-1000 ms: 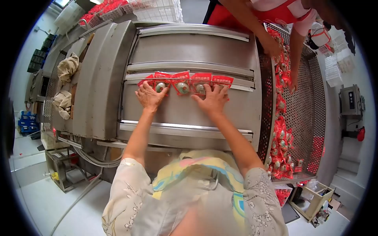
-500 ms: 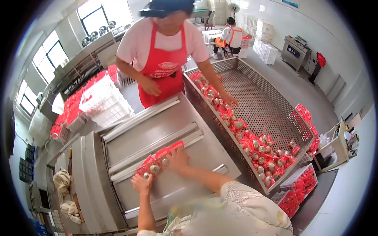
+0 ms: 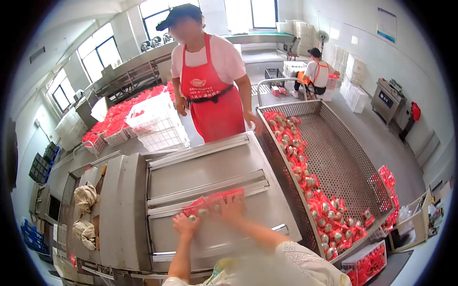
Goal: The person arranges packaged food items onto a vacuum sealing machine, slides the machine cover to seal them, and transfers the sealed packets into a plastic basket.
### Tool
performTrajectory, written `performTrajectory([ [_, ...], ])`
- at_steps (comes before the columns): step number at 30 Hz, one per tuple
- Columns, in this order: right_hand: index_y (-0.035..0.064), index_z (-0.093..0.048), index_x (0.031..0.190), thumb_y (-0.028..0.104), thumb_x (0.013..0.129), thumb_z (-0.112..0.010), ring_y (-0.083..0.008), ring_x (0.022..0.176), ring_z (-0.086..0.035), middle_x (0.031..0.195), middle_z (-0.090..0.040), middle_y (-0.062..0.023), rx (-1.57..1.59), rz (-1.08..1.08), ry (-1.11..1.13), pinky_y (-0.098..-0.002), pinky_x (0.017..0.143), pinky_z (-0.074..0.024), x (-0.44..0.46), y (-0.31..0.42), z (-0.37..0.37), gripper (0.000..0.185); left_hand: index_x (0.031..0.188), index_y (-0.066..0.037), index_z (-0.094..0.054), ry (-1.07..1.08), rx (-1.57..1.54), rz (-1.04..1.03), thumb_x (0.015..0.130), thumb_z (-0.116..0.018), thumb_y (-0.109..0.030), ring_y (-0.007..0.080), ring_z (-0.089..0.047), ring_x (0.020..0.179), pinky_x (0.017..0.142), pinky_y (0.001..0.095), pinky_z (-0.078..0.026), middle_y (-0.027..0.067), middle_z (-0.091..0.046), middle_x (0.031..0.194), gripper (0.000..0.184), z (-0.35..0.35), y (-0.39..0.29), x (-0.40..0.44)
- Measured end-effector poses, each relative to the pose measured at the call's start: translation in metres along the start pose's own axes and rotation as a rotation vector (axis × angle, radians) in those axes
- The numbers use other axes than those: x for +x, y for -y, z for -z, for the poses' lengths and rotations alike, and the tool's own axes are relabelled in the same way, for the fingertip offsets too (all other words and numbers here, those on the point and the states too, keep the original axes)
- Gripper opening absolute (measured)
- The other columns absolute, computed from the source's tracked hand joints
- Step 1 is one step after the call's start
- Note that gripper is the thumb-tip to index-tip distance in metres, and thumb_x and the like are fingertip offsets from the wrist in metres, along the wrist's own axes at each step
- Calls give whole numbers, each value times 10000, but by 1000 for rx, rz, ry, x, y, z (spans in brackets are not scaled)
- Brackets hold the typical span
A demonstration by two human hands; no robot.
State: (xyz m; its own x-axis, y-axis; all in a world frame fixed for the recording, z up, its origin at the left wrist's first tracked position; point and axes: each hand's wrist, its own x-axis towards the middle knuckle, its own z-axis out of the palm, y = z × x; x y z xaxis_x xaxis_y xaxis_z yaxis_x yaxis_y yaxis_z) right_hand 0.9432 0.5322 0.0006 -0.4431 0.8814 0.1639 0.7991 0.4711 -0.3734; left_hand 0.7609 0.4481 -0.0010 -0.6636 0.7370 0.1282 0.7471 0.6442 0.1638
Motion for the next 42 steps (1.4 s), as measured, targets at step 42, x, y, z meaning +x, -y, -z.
performTrajectory([
  [42, 103, -518, 1192, 191, 797, -689, -129, 836, -635, 986, -635, -70, 1761, -602, 421, -281, 619, -540, -151, -224, 114, 439, 1187, -42, -526, 1178, -1730, -25, 881, -490, -438, 242, -628, 954, 770, 382, -535, 102, -614, 1120, 501, -54, -208, -90],
])
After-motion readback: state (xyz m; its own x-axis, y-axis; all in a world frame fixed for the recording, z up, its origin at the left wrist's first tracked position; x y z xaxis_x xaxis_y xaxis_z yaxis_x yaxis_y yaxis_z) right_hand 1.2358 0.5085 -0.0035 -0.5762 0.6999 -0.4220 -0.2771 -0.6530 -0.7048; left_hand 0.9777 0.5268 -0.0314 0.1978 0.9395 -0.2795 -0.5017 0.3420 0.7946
